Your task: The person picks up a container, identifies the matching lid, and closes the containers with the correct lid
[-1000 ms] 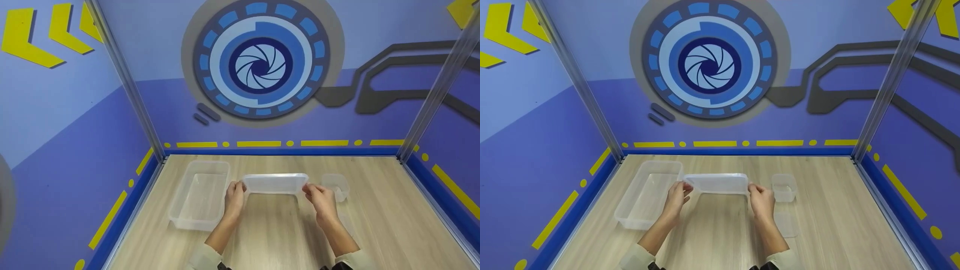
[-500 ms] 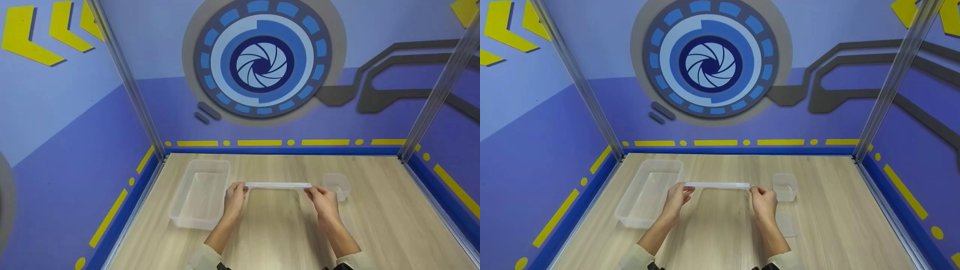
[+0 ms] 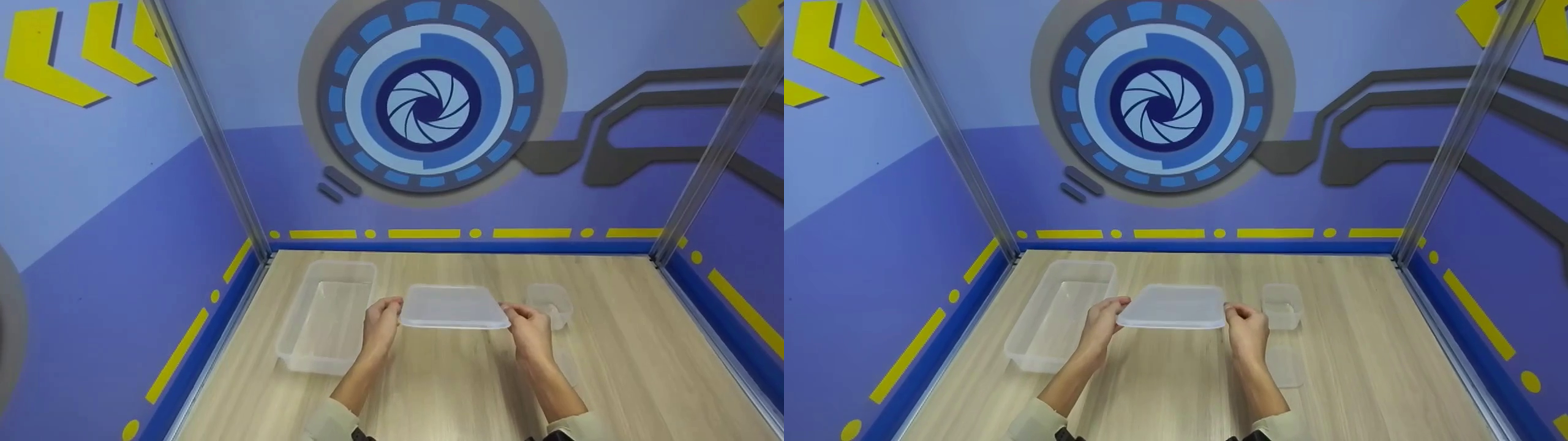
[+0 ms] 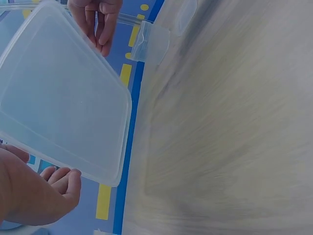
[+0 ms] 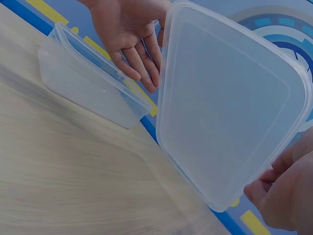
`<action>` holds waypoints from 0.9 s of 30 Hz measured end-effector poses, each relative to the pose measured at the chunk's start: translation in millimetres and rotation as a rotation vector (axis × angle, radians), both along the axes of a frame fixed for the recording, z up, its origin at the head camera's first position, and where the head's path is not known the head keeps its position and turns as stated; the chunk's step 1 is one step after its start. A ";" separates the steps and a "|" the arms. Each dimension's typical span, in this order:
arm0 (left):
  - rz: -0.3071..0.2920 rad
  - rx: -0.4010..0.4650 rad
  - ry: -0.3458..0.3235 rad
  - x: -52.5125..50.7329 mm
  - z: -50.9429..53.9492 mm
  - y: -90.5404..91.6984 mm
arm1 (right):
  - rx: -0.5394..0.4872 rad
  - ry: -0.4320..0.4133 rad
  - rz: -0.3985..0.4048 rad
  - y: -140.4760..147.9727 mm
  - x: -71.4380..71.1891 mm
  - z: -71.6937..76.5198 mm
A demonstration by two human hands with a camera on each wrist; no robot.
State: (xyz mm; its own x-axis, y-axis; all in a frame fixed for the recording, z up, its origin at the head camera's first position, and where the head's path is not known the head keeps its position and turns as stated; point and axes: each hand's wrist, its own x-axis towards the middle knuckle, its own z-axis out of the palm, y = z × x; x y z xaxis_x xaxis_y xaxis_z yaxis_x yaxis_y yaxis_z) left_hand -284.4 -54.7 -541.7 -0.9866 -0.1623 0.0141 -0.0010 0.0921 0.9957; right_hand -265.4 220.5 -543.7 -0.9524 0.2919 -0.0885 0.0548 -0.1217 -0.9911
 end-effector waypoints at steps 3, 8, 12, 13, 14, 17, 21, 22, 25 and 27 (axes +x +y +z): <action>-0.001 -0.005 0.005 0.3 -0.6 -0.6 | 0.037 -0.002 0.000 -0.3 1.5 0.7; -0.021 0.014 0.010 1.1 -1.9 -0.9 | 0.089 -0.001 -0.017 -0.9 4.2 3.9; -0.032 0.001 0.004 2.0 -3.0 -2.7 | 0.117 0.008 -0.006 -0.3 3.9 4.6; -0.034 -0.009 0.004 2.4 -2.8 -2.9 | 0.123 0.008 -0.003 0.1 4.0 4.5; -0.033 -0.022 0.004 2.5 -2.9 -3.3 | 0.132 0.010 0.000 0.5 3.8 4.2; -0.029 -0.056 0.016 2.3 -3.5 -3.9 | 0.143 0.010 0.012 1.9 3.6 2.7; -0.025 -0.112 0.058 0.7 -4.9 -4.4 | 0.167 0.002 0.051 5.6 4.1 0.7; -0.025 -0.129 0.065 0.5 -5.2 -5.0 | 0.179 -0.003 0.067 6.6 4.0 0.2; -0.036 -0.181 0.080 0.4 -6.3 -6.8 | 0.221 -0.023 0.111 9.7 4.5 -0.7; -0.048 -0.194 0.081 0.7 -6.7 -8.0 | 0.248 -0.026 0.135 11.1 4.6 -1.1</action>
